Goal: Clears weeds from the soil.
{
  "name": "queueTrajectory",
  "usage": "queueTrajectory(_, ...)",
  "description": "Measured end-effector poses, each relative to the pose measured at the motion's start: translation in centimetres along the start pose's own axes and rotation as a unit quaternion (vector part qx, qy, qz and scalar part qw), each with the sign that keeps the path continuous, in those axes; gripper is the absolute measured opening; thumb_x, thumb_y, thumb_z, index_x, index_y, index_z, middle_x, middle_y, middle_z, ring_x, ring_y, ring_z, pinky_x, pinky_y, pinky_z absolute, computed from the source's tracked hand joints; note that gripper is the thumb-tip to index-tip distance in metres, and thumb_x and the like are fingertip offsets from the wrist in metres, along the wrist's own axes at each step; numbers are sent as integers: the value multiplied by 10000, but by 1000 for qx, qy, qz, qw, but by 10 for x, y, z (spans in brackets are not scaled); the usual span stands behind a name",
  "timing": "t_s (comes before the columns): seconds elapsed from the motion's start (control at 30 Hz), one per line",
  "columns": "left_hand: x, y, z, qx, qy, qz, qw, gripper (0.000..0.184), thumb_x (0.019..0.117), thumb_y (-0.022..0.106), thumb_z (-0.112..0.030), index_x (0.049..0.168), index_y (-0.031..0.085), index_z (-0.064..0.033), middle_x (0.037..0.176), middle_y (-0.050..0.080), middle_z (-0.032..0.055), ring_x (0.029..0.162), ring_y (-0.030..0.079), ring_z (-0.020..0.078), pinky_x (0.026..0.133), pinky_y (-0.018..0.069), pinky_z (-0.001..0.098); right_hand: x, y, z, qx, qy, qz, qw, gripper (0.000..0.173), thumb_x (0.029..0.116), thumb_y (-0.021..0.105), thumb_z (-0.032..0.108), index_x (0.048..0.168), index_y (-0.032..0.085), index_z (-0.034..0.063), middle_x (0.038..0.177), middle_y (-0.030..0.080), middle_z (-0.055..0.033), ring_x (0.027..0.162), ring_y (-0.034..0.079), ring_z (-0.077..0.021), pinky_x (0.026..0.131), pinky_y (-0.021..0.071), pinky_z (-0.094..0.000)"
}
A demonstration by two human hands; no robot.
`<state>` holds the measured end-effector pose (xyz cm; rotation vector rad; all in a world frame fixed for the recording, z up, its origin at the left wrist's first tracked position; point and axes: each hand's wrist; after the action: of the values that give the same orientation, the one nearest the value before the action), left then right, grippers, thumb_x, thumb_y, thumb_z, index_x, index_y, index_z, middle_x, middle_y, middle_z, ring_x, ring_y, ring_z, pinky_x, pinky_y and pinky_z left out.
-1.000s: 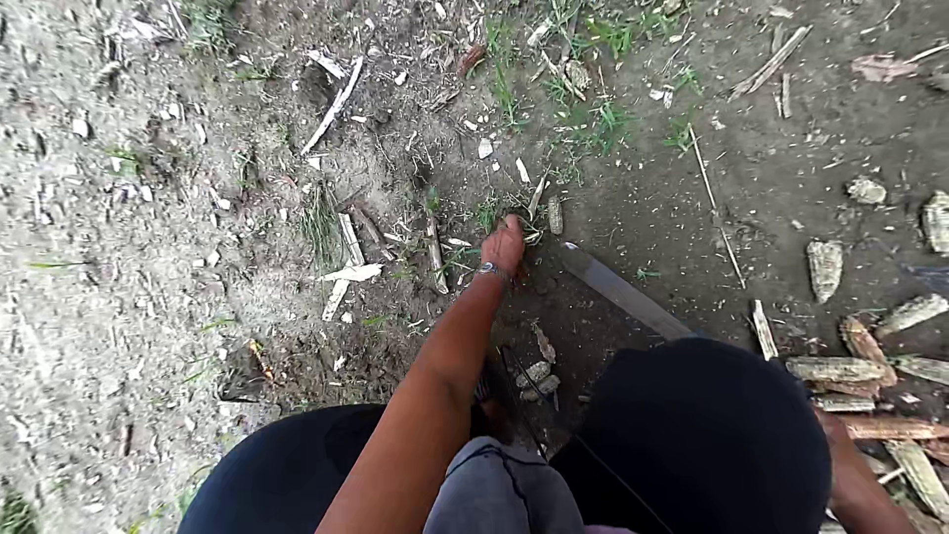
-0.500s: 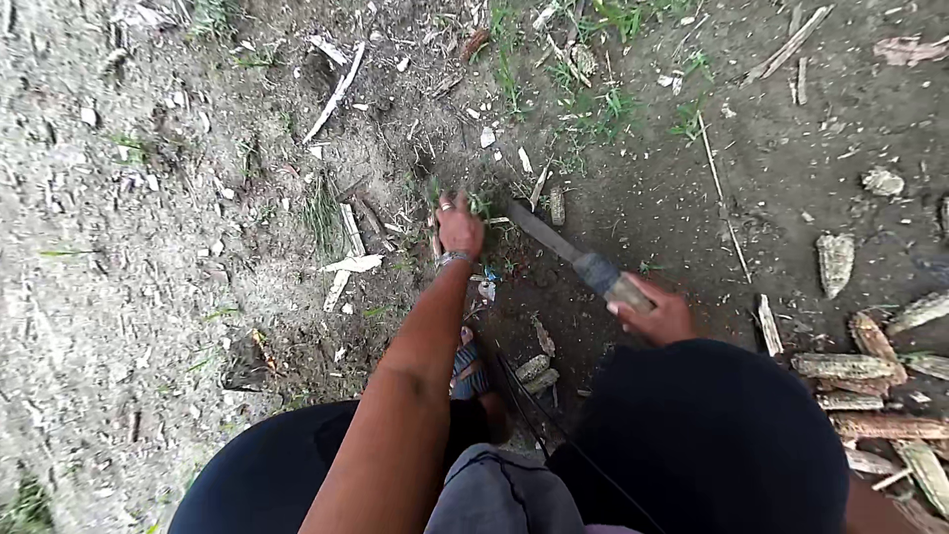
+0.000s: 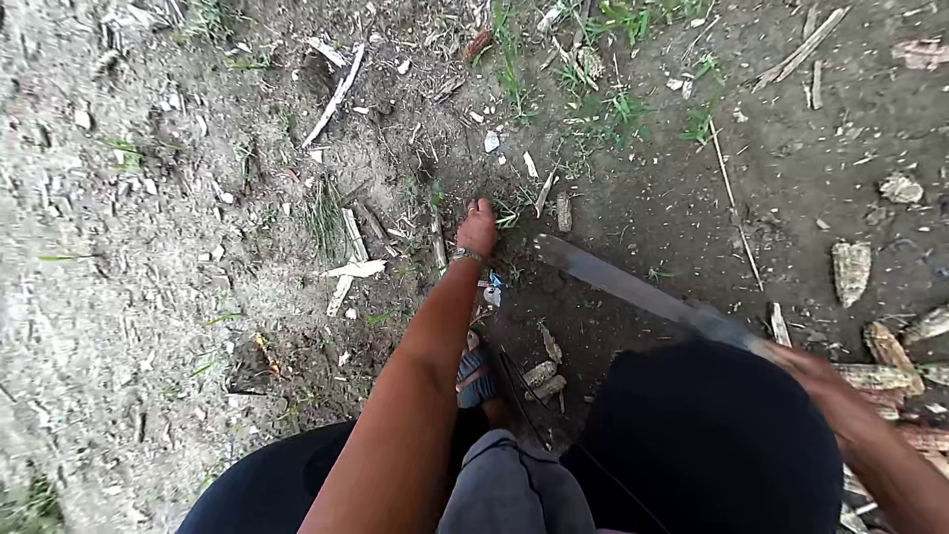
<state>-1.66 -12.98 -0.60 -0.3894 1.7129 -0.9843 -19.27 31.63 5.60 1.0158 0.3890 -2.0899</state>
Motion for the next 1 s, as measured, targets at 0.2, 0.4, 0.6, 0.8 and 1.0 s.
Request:
queueTrajectory(0.2,-7,-4,-3,-84,-40,-37,995,599,940,659,-41,1490,424,-11,1444,527,318,1214,634,496,984,538,643,79,125,2,-5,-18,46,999,410,966,649,111,1349,567,-10,783,684,-58,545,631,-129,502,563,-277)
queueTrajectory(0.4,-54,7,44,37,-39,35,998,560,909,709,-213,1425,560,-52,1283,660,295,1141,661,513,893,522,725,38,38,14,-255,-264,57,928,475,915,682,194,1313,643,-63,1260,696,-201,1158,678,-154,1066,494,-305)
queueTrajectory(0.6,-53,-18,100,-54,-112,-92,988,351,967,662,-202,1238,693,20,1255,662,311,1191,633,508,978,486,713,1,-40,-4,-1,-106,45,993,426,827,731,212,1253,715,213,825,745,117,595,654,-11,543,564,-185)
queueTrajectory(0.8,-25,-20,21,-110,-73,-94,987,592,972,612,-61,1520,390,-19,1296,617,353,1155,658,520,951,537,672,87,124,16,5,-30,47,998,474,999,618,177,1430,504,14,812,665,-54,585,626,-132,529,558,-292)
queueTrajectory(1.0,-16,-3,12,24,-76,35,996,508,1003,582,-157,1486,472,-42,1272,657,320,1177,650,518,926,521,712,69,53,4,-283,-208,25,936,661,852,780,346,1410,607,36,1255,699,-191,1087,700,-235,995,534,-435)
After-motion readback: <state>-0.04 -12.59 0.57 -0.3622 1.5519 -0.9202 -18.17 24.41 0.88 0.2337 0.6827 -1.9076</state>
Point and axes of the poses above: each hand's wrist, its own x-axis towards the middle knuckle, its own y-axis out of the palm, z = x × y
